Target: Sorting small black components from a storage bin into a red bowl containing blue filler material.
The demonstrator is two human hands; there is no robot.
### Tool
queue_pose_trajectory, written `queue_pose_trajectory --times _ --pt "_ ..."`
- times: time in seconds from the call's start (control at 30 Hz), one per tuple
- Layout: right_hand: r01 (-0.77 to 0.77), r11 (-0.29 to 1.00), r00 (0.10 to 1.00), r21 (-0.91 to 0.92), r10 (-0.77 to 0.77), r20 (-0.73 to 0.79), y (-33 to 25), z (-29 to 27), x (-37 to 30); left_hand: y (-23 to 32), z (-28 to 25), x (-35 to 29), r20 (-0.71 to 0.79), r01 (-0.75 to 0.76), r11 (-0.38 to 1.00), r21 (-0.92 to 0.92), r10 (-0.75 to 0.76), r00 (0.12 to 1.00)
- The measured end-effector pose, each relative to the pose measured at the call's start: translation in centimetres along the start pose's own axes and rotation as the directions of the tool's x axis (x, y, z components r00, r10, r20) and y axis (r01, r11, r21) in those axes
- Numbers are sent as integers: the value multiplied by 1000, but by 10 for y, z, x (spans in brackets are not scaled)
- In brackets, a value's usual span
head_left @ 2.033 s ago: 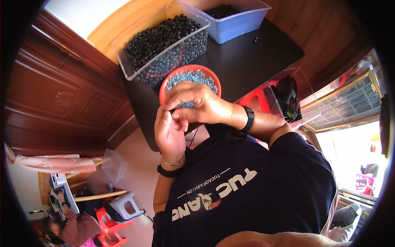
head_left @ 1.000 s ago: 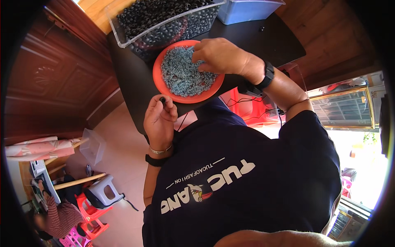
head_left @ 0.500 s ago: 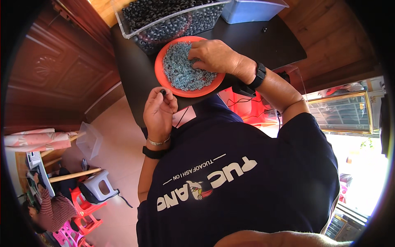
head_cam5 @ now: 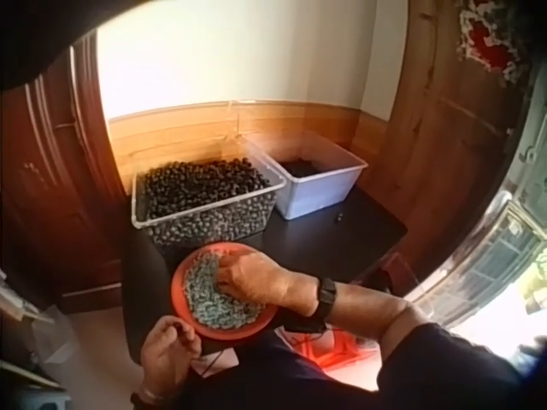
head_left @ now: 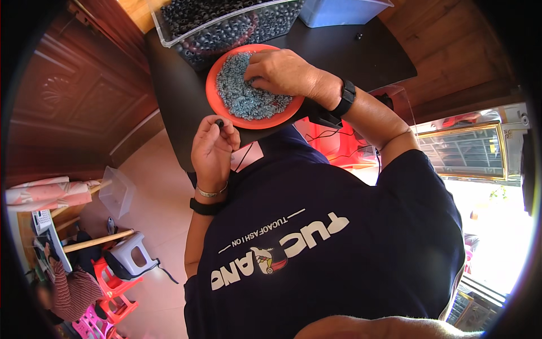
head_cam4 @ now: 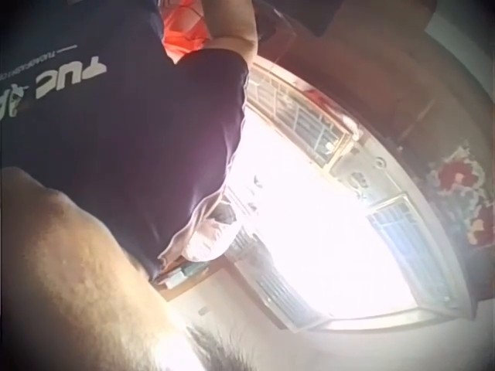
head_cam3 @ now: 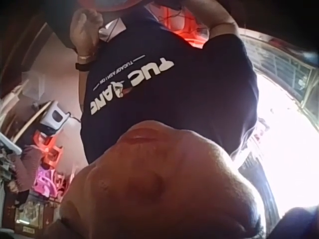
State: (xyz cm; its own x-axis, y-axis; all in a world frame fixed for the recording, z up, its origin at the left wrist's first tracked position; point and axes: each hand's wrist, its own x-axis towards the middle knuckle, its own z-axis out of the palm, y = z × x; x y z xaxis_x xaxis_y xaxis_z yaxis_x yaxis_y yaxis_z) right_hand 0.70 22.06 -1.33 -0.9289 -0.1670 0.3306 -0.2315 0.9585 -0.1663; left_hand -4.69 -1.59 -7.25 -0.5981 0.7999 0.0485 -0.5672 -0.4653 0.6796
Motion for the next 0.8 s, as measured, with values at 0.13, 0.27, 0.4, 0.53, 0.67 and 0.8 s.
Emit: queue_pose_trajectory --times 0.13,0.27,0.4,0.53,0.67,0.8 --pt "-26 1000 999 -12 26 32 4 4 1 -1 -2 -1 38 8 1000 -9 -8 999" --pt "-125 992 991 -16 125 38 7 1 -4 -1 -1 -1 8 -2 1000 2 2 1000" --pt "-65 990 996 128 57 67 -6 -15 -5 0 -2 0 23 -8 1000 6 8 1000" --pt "22 993 988 112 -39 147 -17 -10 -9 0 1 0 9 -7 1000 2 7 1000" --pt "1 998 988 61 -11 153 -14 -5 -8 0 3 0 -5 -12 1000 0 12 1000" --pt "-95 966 990 241 65 129 -3 -5 -9 1 4 -1 0 -19 1000 -1 19 1000"
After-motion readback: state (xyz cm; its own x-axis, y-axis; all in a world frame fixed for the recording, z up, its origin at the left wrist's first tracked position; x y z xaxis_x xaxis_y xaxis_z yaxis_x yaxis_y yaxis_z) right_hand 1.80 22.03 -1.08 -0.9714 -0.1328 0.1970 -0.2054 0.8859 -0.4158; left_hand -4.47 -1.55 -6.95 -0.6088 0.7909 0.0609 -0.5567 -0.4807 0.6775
